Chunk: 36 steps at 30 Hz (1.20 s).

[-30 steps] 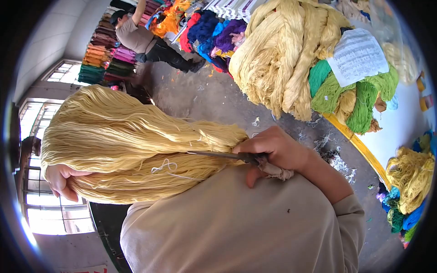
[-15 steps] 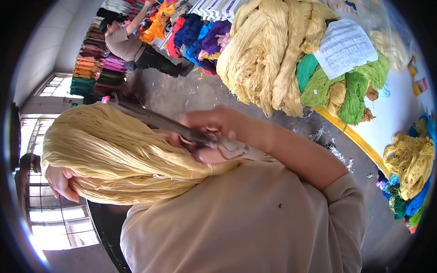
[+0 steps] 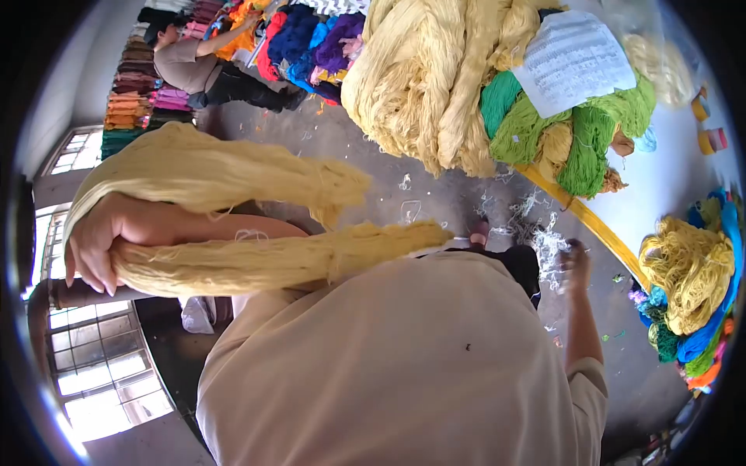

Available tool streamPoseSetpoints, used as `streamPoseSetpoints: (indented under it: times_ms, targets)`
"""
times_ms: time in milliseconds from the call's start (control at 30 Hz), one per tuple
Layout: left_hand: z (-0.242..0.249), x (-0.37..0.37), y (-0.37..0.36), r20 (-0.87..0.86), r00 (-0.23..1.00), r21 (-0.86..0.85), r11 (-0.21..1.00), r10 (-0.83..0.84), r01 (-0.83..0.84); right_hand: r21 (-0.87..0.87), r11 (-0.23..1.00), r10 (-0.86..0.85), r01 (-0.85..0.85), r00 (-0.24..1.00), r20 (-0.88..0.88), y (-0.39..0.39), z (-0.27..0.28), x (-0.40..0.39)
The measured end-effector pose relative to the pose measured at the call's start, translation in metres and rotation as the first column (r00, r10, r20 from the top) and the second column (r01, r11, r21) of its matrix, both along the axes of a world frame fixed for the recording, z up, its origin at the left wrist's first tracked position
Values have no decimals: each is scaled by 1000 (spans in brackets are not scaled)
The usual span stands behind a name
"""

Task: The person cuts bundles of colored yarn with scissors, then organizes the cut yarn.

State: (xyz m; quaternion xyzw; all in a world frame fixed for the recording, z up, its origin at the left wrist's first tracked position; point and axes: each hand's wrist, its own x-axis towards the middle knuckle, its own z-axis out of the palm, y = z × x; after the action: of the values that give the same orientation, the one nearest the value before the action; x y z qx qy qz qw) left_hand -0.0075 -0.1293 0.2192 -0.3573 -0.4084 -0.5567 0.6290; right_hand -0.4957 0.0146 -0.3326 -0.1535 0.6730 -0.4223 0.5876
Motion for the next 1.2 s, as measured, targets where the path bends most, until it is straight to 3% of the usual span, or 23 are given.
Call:
streamPoseSetpoints:
  times_ms: [33, 67, 133, 167, 200, 233, 333, 400, 433, 500, 533, 600, 633, 667, 700, 800, 867, 967, 1033, 1067, 1133, 1167, 1200]
  targets:
    - [-4, -4, -2, 13, 1000, 65, 998, 12, -13, 105, 979, -178, 175, 984, 15, -3, -9, -32]
    - [-9, -8, -4, 24, 1000, 129, 991, 21, -24, -63, 994, -101, 92, 981, -166, 5, -38, -71]
    - [-19, -20, -3, 17, 999, 261, 965, 32, -36, 119, 993, 43, -2, 937, -347, -13, -45, -135]
    - [-23, -24, -2, 7, 999, 371, 927, 51, -50, 284, 940, 338, -190, 643, -687, -24, -37, -146]
    - [-26, -24, 0, 111, 987, 407, 901, 115, -151, 494, 826, 546, -270, 165, -822, -38, -28, -157]
    - [-30, -25, -1, 126, 981, 417, 889, 150, -190, 573, 782, 621, -244, 234, -748, -55, -13, -163]
    - [-38, -26, 0, 230, 958, 470, 842, 174, -266, 605, 755, 653, -253, 212, -727, -89, -86, -224]
    - [-41, -30, -1, 246, 960, 457, 857, 135, -237, 595, 722, 679, -353, 196, -708, -112, -83, -243]
    - [-43, -33, 0, 236, 965, 452, 866, 116, -215, 651, 692, 713, -312, 157, -683, -127, -40, -226]
    - [-43, -48, 4, 218, 965, 450, 862, 149, -234, 707, 628, 747, -325, -4, -665, -147, -36, -237]
    - [-42, -55, 5, 192, 967, 442, 865, 167, -237, 840, 367, 869, -398, -174, -463, -167, -39, -249]
    - [-39, -72, 8, 127, 971, 442, 864, 204, -239, 787, 298, 907, -540, -97, -410, -193, 56, -191]
    - [-39, -80, 8, 130, 968, 442, 861, 214, -250, 642, 185, 543, -744, -468, -698, -188, 40, -190]
    - [-37, -87, 8, 99, 967, 434, 864, 236, -255, 511, 264, 855, -818, -47, -517, -202, 148, -110]
    - [-37, -94, 8, 66, 965, 429, 866, 254, -257, 162, 280, 891, -946, 194, -411, -202, 172, -71]
    - [-40, -114, 8, 36, 968, 445, 863, 250, -240, -558, 41, 759, -829, 389, -522, -186, 277, 72]
    - [-44, -122, 10, 34, 966, 466, 851, 256, -241, -749, -42, 742, -661, 482, -466, -174, 299, 142]
    - [-50, -132, 16, 59, 955, 499, 820, 290, -280, -816, -175, 801, -551, 403, -443, -174, 307, 173]
    - [-52, -128, 26, 52, 952, 509, 813, 301, -285, -709, -70, 921, -702, 228, -316, -184, 306, 154]
    - [-51, -126, 32, 58, 952, 505, 813, 302, -289, -746, 86, 930, -660, 322, -178, -183, 278, 142]
    - [-52, -122, 45, 85, 892, 525, 741, 443, -418, -388, 61, 894, -920, 223, -388, -190, 218, 101]
    - [-55, -122, 51, 184, 852, 512, 691, 491, -509, -129, -142, 751, -981, -21, -660, -190, 157, 73]
    - [-58, -122, 56, 282, 798, 488, 636, 533, -597, -149, -23, 546, -989, 112, -830, -170, 112, 36]
